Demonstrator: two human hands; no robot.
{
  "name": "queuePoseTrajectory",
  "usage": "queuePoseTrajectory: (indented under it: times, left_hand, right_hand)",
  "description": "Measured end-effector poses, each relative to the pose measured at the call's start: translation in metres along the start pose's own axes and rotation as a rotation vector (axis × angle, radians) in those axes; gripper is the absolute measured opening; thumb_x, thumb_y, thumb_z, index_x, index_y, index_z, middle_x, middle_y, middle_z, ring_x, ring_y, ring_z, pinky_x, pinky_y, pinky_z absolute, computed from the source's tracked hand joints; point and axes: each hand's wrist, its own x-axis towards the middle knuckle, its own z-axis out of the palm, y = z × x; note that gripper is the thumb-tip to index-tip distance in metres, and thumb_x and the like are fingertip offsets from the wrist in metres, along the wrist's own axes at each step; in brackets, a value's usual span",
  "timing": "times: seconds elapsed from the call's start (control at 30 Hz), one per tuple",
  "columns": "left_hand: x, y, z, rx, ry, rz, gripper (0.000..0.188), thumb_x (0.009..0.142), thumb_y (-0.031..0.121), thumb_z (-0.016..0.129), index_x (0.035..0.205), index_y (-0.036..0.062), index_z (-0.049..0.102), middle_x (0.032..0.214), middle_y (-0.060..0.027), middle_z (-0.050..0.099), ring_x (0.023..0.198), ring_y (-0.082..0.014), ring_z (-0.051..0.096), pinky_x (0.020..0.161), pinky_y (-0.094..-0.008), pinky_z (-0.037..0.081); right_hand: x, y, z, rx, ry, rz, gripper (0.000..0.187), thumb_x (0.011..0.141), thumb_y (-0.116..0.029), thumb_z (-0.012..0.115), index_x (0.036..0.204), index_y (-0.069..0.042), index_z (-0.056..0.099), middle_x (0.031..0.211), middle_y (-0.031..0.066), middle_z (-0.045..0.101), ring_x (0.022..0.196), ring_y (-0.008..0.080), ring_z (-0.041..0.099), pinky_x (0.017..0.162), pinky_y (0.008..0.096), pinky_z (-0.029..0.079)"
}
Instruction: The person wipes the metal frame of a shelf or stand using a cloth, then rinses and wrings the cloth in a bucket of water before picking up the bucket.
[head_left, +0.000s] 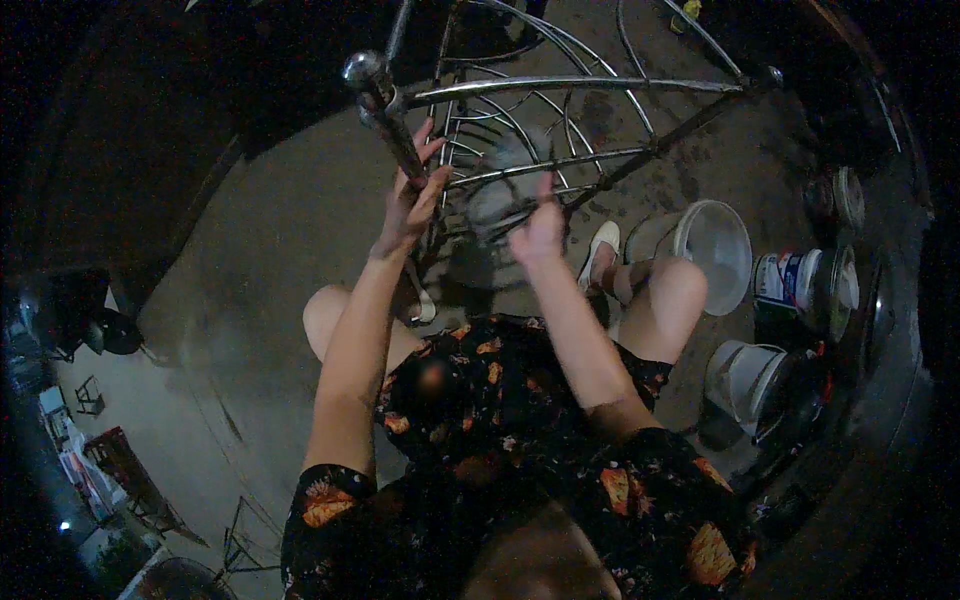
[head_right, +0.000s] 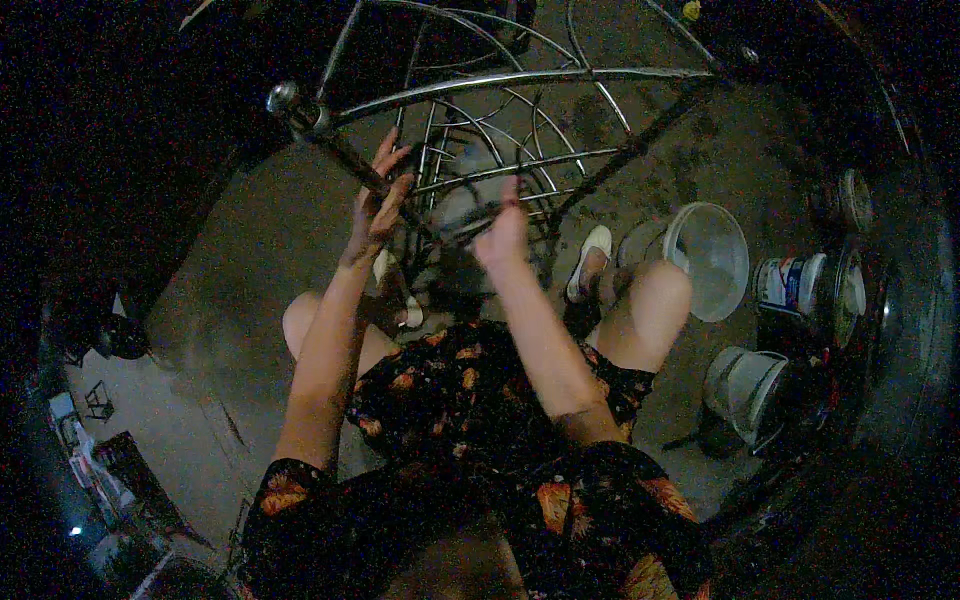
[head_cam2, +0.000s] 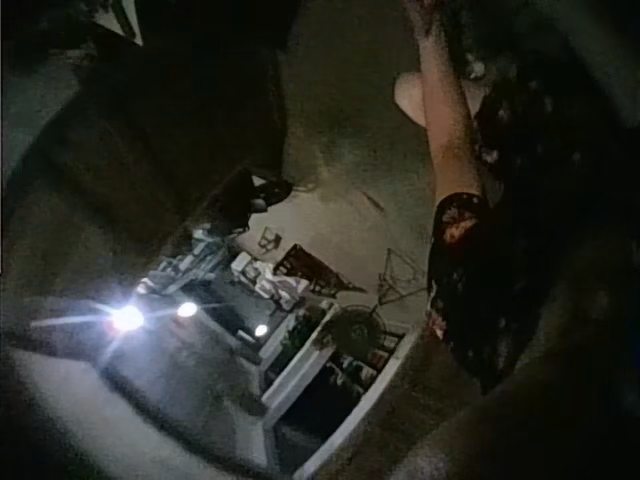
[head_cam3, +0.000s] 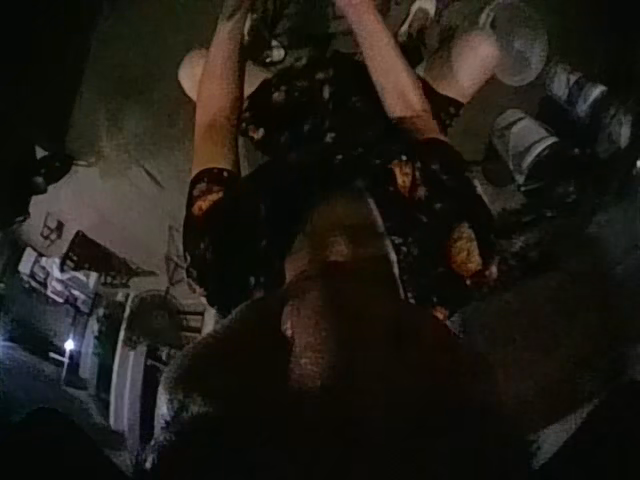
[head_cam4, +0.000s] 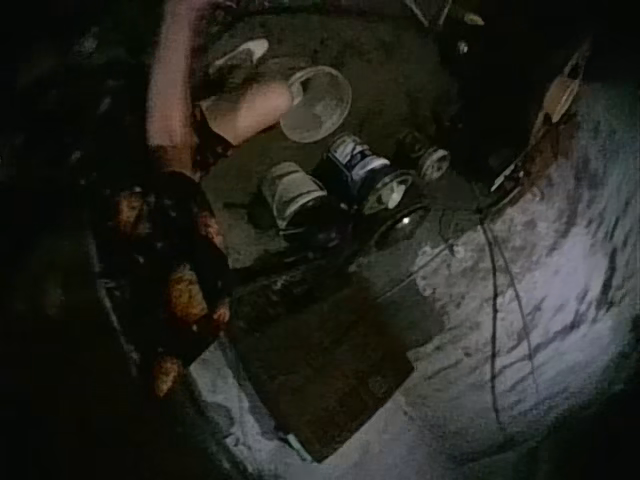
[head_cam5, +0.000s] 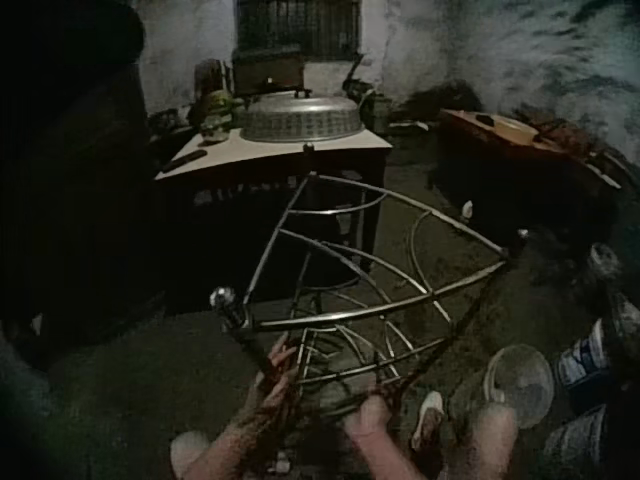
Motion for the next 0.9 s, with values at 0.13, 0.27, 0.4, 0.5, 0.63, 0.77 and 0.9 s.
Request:
queuePoseTrajectory:
  times: [0.13,0.27,0.4,0.5,0.63,0.77,0.9]
  left_hand:
    - [0.001,-0.004,-0.001,-0.024,-0.016,0.005,0.042,0.087,0.007,0.058,0.127,0.0030,0.045,0.142,-0.0097,0.035,0.121,-0.0215,0.043,0.095,-0.0318,0.039]
    - [-0.001,-0.006,0.003,-0.032,0.010,-0.004,0.043,0.087,0.004,0.057,0.128,0.0028,0.044,0.140,-0.0098,0.036,0.118,-0.0187,0.046,0.096,-0.0310,0.036]
    - [-0.002,-0.014,-0.002,0.066,0.062,0.147,0.037,0.089,0.004,0.055,0.124,0.0031,0.046,0.138,-0.0081,0.038,0.111,-0.0148,0.049,0.088,-0.0255,0.041]
    - [-0.004,-0.001,-0.001,-0.245,0.034,-0.223,0.026,0.091,0.004,0.049,0.117,0.0048,0.052,0.143,-0.0105,0.033,0.126,-0.0239,0.039,0.097,-0.0341,0.037]
    - [-0.002,-0.017,0.000,-0.170,0.022,-0.095,0.027,0.091,0.005,0.049,0.117,0.0041,0.052,0.145,-0.0095,0.029,0.129,-0.0238,0.035,0.099,-0.0347,0.035]
    - [0.001,-0.024,-0.006,0.016,-0.028,0.101,0.045,0.090,0.009,0.055,0.132,0.0045,0.039,0.142,-0.0096,0.033,0.121,-0.0189,0.042,0.098,-0.0319,0.035]
    - [0.002,-0.010,-0.013,-0.198,-0.054,-0.034,0.044,0.090,0.008,0.053,0.131,0.0027,0.040,0.144,-0.0106,0.030,0.126,-0.0213,0.038,0.102,-0.0344,0.031]
  right_hand:
    - [-0.008,0.052,0.019,-0.070,0.007,0.176,0.039,0.094,-0.035,0.046,0.120,-0.006,0.051,0.121,0.0081,0.054,0.110,0.0249,0.051,0.099,0.0426,0.037]
    - [0.000,0.028,0.009,-0.096,0.035,0.288,0.032,0.092,-0.029,0.050,0.114,-0.006,0.055,0.120,0.0098,0.055,0.110,0.0257,0.050,0.099,0.0432,0.037]
    - [-0.003,-0.033,-0.011,-0.133,0.385,0.048,0.031,0.089,-0.019,0.039,0.110,-0.004,0.056,0.117,0.0120,0.056,0.109,0.0288,0.050,0.099,0.0471,0.036]
    - [0.007,-0.093,-0.041,-0.043,0.244,-0.136,0.030,0.084,-0.024,0.045,0.107,-0.008,0.056,0.113,0.0104,0.058,0.105,0.0313,0.054,0.096,0.0500,0.039]
    - [0.003,-0.097,-0.026,-0.029,0.178,-0.163,0.033,0.073,-0.025,0.058,0.102,-0.008,0.059,0.105,0.0087,0.061,0.098,0.0302,0.055,0.091,0.0465,0.042]
    - [-0.010,-0.009,-0.007,-0.126,0.195,0.149,0.028,0.080,-0.017,0.053,0.105,-0.006,0.059,0.110,0.0090,0.059,0.105,0.0281,0.053,0.096,0.0444,0.040]
    - [-0.016,0.054,0.019,-0.213,-0.129,0.248,0.028,0.078,-0.011,0.068,0.106,-0.007,0.062,0.106,0.0050,0.062,0.099,0.0201,0.057,0.087,0.0392,0.046]
